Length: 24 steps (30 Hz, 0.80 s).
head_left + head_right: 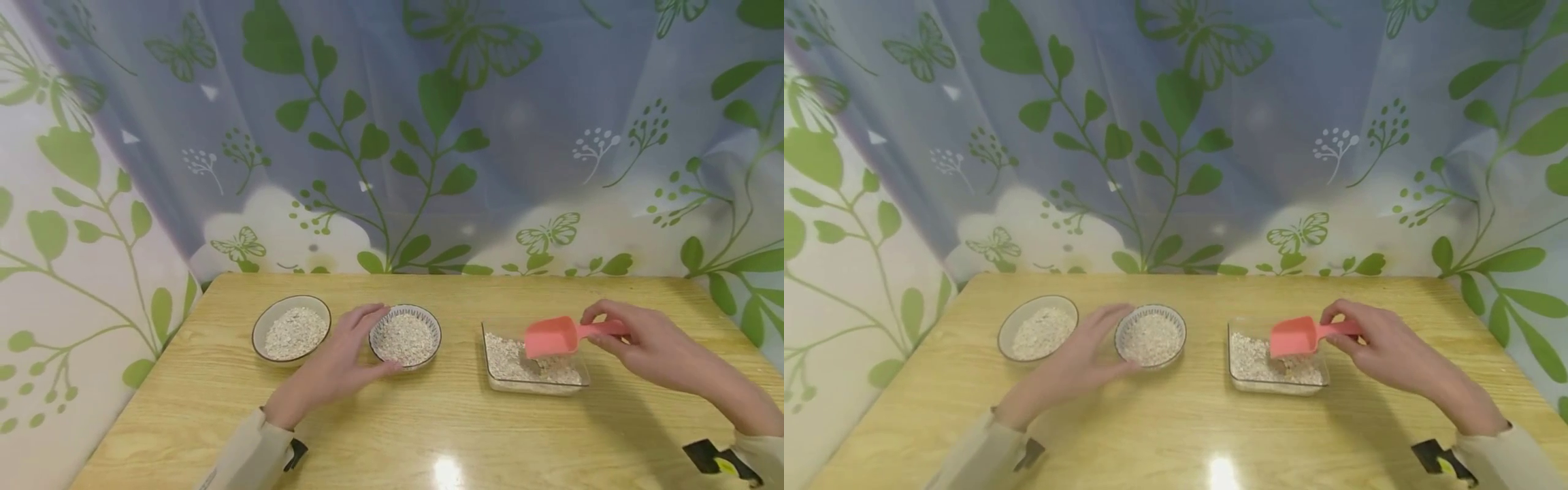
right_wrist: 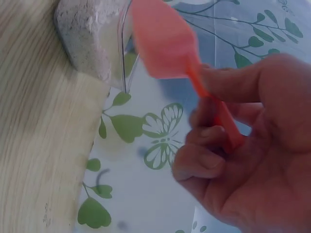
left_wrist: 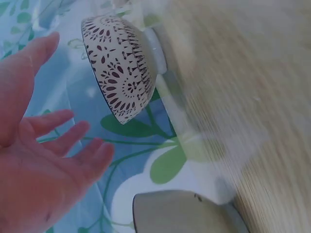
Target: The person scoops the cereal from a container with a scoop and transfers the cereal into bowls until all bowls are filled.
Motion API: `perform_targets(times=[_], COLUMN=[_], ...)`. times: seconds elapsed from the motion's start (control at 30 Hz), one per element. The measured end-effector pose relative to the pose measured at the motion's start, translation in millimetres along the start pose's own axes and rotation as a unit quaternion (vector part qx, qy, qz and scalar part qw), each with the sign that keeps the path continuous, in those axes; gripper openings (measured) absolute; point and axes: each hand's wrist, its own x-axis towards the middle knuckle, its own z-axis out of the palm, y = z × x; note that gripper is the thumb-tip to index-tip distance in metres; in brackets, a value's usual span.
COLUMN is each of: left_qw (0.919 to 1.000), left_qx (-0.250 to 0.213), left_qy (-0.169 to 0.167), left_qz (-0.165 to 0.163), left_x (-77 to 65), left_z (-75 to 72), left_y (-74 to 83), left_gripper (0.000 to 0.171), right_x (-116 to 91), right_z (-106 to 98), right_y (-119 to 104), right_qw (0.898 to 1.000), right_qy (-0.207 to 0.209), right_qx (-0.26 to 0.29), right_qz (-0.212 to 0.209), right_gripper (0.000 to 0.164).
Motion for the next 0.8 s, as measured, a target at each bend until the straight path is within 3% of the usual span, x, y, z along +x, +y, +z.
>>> perform_targets(times=[0.23, 0.4, 0.57, 0.8], left_qw=[0.9898, 0.9780, 0.9721, 0.9702], left_qx=[0.062, 0.099, 0.123, 0.182], left_qy=[0.090, 0.138, 0.159, 0.151], left_qz=[0.092, 0.121, 0.121, 0.054], left_x=[-15.8, -21.5, -25.8, -33.0], left_z=[0.2, -0.4, -3.1, -6.3], left_y=[-1.2, -4.8, -11.4, -17.2], left_gripper=[0.082, 0.082, 0.080, 0.081], right_x=[1, 5, 7, 11], right_z=[5, 19, 41, 62], right_y=[6, 10, 16, 10], right_qw=[0.999, 0.998, 0.986, 0.977], right_qy=[-0.039, -0.007, 0.078, 0.124], right_qx=[-0.022, -0.040, -0.080, -0.087], right_qz=[-0.018, -0.057, -0.124, -0.147], right_gripper=[0.016, 0.018, 0.026, 0.027])
